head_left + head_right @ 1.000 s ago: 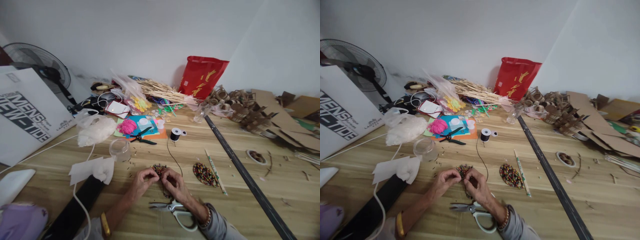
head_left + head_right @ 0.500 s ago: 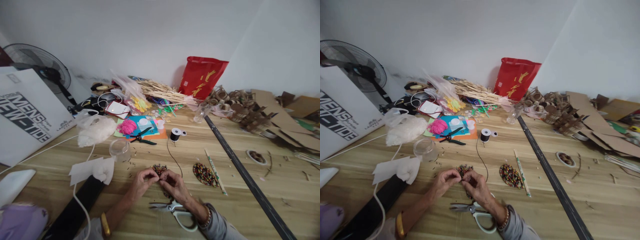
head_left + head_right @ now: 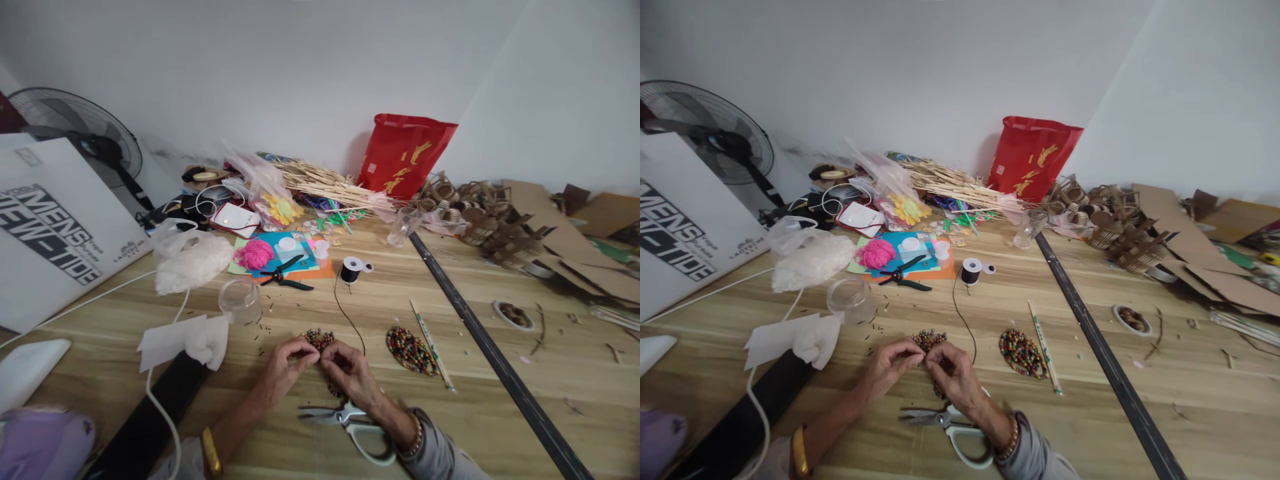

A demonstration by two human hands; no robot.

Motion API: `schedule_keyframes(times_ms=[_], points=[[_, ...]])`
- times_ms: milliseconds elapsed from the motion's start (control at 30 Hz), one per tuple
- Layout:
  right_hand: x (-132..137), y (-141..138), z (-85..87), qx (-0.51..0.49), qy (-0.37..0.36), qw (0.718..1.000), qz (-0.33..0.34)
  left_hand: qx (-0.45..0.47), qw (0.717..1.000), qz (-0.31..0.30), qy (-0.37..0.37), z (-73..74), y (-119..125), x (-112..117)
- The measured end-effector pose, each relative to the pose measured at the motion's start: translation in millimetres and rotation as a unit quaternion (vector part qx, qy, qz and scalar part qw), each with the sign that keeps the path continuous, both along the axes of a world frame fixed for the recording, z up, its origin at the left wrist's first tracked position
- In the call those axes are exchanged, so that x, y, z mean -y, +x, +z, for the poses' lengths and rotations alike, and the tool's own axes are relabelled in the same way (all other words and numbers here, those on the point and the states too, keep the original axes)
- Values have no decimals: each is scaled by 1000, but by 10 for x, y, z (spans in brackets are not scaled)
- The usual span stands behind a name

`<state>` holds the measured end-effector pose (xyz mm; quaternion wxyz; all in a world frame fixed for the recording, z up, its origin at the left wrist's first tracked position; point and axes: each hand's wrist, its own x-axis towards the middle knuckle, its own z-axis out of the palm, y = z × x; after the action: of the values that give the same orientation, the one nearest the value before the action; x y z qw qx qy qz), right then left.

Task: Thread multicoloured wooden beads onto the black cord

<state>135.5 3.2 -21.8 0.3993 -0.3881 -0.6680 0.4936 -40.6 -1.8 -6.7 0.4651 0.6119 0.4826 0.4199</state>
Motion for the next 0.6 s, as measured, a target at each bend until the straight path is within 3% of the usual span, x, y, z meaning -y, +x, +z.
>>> schedule_keyframes(times_ms=[367, 600], points=[[15, -9, 31, -13, -26, 1000, 10, -22, 1000, -9, 17, -19, -3, -9], [6, -8, 6, 11, 1, 1000, -5, -27, 999, -22, 27, -23, 0, -7]])
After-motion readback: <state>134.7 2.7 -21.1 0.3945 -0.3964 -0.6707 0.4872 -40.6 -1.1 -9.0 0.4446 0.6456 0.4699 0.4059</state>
